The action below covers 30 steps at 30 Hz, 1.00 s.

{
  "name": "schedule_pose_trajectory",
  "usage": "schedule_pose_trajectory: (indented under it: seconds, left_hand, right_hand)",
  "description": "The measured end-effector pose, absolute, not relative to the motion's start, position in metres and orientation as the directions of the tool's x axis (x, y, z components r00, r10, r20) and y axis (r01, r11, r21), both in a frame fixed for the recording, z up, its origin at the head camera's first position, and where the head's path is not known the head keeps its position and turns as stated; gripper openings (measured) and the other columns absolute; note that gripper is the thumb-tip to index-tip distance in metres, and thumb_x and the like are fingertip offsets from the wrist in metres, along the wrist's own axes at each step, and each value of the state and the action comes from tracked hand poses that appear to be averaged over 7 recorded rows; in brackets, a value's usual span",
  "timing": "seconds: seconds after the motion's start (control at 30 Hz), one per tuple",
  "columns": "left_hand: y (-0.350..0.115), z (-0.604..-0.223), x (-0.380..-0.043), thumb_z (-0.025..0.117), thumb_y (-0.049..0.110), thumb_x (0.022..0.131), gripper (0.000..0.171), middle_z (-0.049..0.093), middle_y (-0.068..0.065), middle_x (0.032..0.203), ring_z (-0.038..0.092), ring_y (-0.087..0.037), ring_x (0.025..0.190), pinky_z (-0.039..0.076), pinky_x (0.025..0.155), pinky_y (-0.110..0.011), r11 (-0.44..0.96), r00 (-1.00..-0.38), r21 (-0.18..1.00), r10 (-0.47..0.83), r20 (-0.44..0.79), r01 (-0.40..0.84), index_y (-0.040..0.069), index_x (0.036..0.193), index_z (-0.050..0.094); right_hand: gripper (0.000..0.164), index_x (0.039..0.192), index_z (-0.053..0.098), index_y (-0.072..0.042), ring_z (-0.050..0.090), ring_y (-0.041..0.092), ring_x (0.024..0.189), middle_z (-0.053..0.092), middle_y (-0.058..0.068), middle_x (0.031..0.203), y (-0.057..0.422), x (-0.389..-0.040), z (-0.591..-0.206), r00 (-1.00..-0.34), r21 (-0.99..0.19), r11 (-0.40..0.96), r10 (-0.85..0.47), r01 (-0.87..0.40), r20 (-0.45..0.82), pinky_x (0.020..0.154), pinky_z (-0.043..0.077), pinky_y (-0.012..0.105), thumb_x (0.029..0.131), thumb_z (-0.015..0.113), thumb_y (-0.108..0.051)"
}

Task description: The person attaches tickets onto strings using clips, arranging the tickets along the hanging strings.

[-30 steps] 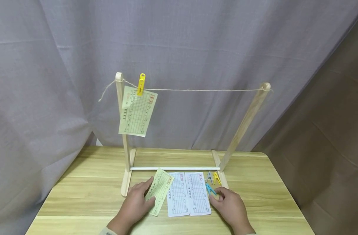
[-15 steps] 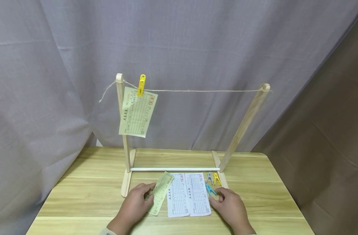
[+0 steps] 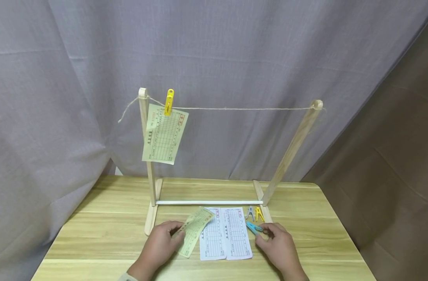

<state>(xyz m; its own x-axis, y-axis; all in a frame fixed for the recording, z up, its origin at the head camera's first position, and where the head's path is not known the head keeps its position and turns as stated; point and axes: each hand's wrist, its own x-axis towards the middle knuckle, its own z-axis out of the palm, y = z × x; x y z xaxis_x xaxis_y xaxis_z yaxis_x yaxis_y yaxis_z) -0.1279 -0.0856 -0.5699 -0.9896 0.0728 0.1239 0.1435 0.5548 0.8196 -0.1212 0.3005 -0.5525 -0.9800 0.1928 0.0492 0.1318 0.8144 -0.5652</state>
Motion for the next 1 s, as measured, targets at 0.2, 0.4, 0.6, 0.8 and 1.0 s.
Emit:
schedule_pose_trajectory:
  seconds: [0.2,0.4,0.6,0.8,1.0]
  left_hand:
    - [-0.087,-0.57,-0.128,0.086,0.016,0.098,0.011,0.085,0.006,0.105,0.075,-0.006,0.096,0.065,0.086,-0.024,0.451,-0.996,0.888,0.072,0.059,0.085,0.018,0.11,0.085]
    - [-0.087,-0.57,-0.13,0.087,0.02,0.098,0.014,0.083,0.005,0.101,0.074,-0.007,0.091,0.063,0.082,-0.022,0.343,-0.996,0.938,0.09,0.012,0.042,0.016,0.112,0.084]
    - [-0.083,-0.569,-0.132,0.088,0.021,0.097,0.018,0.082,0.003,0.097,0.074,-0.009,0.087,0.064,0.079,-0.023,0.266,-0.994,0.964,0.113,-0.006,0.025,0.013,0.113,0.085]
    - [-0.085,-0.56,-0.138,0.09,0.021,0.097,0.019,0.082,0.002,0.097,0.074,-0.012,0.088,0.064,0.078,-0.024,0.213,-0.998,0.977,0.059,-0.006,0.007,0.013,0.113,0.085]
    - [-0.091,-0.546,-0.141,0.089,0.02,0.097,0.02,0.082,0.003,0.097,0.074,-0.011,0.086,0.064,0.077,-0.024,0.223,-1.0,0.974,0.006,0.029,0.03,0.014,0.116,0.085]
  right_hand:
    - [0.041,0.133,0.079,-0.018,0.064,0.013,0.079,0.079,0.005,0.114,0.306,-0.122,-0.553,-0.967,-0.705,0.678,0.251,0.207,-0.043,0.065,0.054,0.023,0.092,0.086,-0.019]
    - [0.045,0.139,0.077,-0.019,0.057,0.01,0.067,0.077,0.004,0.094,0.312,-0.123,-0.554,-0.961,-0.799,0.564,0.271,0.208,-0.059,0.058,0.047,0.024,0.095,0.085,-0.016]
    - [0.047,0.144,0.076,-0.016,0.069,0.006,0.084,0.084,0.007,0.113,0.312,-0.124,-0.554,-0.964,-0.85,0.499,0.263,0.17,-0.039,0.072,0.058,0.021,0.098,0.086,-0.015]
    - [0.046,0.147,0.073,-0.011,0.077,0.012,0.1,0.081,0.013,0.122,0.306,-0.123,-0.547,-0.978,-0.907,0.412,0.21,0.088,0.0,0.083,0.066,0.022,0.102,0.083,-0.011]
    - [0.05,0.148,0.07,-0.006,0.075,0.008,0.112,0.074,0.017,0.134,0.295,-0.124,-0.53,-0.99,-0.942,0.334,0.126,-0.012,0.058,0.096,0.064,0.02,0.1,0.085,-0.007]
